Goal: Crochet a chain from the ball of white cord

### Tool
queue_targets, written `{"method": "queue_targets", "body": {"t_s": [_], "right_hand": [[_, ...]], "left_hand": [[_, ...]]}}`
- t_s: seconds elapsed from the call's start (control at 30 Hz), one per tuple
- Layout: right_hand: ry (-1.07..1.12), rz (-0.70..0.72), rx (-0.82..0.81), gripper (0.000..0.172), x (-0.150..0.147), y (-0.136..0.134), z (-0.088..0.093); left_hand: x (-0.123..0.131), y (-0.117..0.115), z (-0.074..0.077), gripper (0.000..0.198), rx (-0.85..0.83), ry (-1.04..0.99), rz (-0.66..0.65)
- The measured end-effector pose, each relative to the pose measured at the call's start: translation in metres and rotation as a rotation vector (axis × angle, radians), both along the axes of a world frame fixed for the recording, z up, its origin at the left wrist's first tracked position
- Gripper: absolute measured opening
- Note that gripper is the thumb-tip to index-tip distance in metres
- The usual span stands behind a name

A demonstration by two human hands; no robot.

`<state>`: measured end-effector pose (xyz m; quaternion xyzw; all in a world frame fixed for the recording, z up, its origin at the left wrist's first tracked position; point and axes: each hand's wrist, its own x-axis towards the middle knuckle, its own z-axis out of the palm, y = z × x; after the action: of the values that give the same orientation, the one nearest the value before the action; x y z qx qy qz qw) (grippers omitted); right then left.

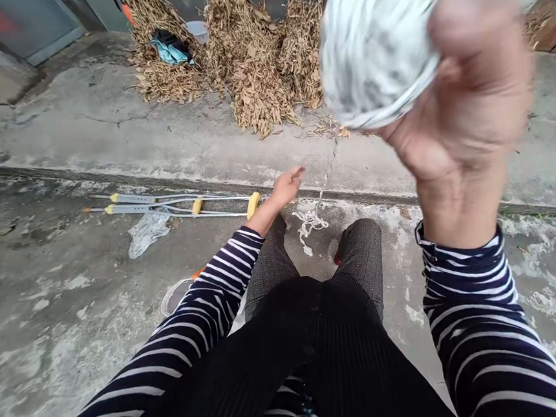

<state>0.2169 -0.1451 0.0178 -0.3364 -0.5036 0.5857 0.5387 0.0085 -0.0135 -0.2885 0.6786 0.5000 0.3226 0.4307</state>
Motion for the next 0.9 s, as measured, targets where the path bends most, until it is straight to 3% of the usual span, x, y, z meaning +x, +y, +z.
{"method": "queue_targets", "body": {"t_s": [0.07,0.13,0.2,0.27,0.37,0.47,0.67,0.77,0.9], "right_hand": [[0.016,0.001,0.091,0.046,-0.017,0.005,-0.018],[0.023,0.011,-0.013,0.051,-0.026,0.013,-0.041],[0.007,-0.012,-0.136,0.059,-0.026,0.021,-0.062],[-0.007,-0.024,-0.175,0.063,-0.021,0.027,-0.081],[-0.019,0.002,-0.201,0.058,-0.009,0.029,-0.098],[-0.010,-0.008,-0.239,0.057,0.001,0.027,-0.105],[-0.012,-0.047,-0.243,0.061,0.008,0.026,-0.107],[-0.032,-0.051,-0.225,0.064,0.009,0.026,-0.111],[-0.095,-0.120,-0.239,0.067,0.011,0.023,-0.121]], "left_hand": [[0.013,0.000,0.029,0.046,0.137,-0.318,-0.064],[0.026,-0.008,0.055,0.049,0.209,-0.520,-0.160],[0.036,-0.020,0.072,0.048,0.226,-0.576,-0.200],[0.040,-0.029,0.078,0.041,0.209,-0.556,-0.164],[0.035,-0.031,0.070,0.029,0.178,-0.407,-0.042],[0.022,-0.027,0.047,0.022,0.107,-0.210,0.046],[0.016,-0.044,0.002,0.027,-0.122,-0.013,-0.069],[0.015,-0.052,-0.003,0.027,-0.130,0.005,-0.134],[0.003,-0.050,0.003,0.026,-0.138,0.028,-0.117]]}}
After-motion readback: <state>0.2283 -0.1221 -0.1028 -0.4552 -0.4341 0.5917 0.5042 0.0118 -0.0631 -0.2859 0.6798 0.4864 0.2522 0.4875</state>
